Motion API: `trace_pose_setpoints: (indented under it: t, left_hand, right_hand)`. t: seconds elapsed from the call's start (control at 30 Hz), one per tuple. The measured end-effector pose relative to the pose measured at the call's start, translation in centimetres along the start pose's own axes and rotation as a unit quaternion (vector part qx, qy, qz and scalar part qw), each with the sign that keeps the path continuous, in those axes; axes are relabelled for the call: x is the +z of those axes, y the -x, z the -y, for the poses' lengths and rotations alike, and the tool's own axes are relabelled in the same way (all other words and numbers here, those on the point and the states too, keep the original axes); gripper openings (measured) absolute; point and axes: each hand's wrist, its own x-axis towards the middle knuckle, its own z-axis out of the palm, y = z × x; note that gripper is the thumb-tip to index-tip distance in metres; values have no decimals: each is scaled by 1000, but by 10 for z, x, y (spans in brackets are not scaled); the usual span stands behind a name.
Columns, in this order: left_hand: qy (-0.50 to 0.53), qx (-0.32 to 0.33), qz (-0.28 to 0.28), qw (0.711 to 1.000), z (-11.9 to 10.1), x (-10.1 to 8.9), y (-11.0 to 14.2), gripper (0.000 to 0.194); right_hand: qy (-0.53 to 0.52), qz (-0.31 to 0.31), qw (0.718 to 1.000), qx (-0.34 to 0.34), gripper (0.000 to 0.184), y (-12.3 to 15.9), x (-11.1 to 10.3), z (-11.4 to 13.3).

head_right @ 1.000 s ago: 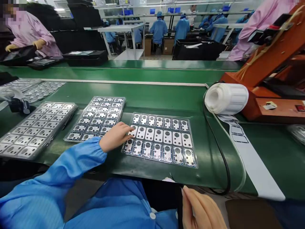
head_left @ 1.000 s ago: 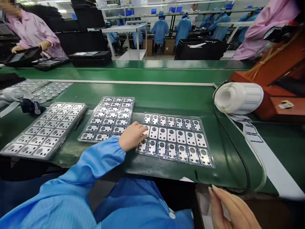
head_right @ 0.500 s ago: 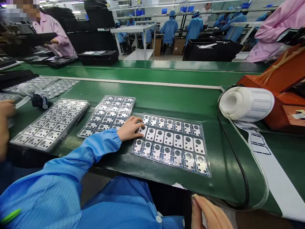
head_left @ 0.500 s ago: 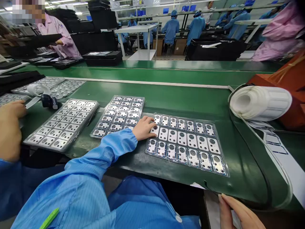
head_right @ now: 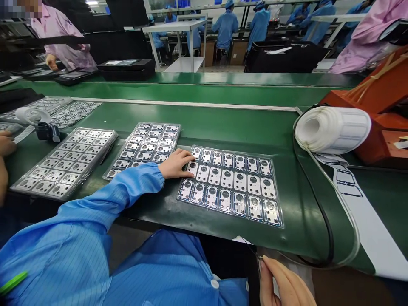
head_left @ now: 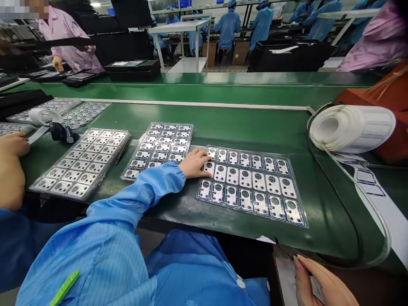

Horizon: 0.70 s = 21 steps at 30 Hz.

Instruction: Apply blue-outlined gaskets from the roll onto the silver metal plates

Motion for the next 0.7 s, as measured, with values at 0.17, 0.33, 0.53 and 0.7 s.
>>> trace_pose_setpoints:
  t: [0.17, 0.33, 0.53, 0.7]
  left_hand:
    - [-20, 41, 20, 999, 5, -3, 0, 72]
    - [4, 39, -12, 999, 3, -1, 0, 64]
    - [175, 8, -82, 981, -20, -6, 16, 31]
    - [456, -55, -83, 884, -86, -6, 63, 29]
  right_hand:
    - [22, -6, 1000, -7, 16, 0, -1, 1]
    - [14, -10, 1000, -6, 28, 1, 3, 1]
    - [-36, -28, 999, 18, 23, 3, 8, -4]
    - [-154, -39, 947, 278, 8, 11, 18, 7]
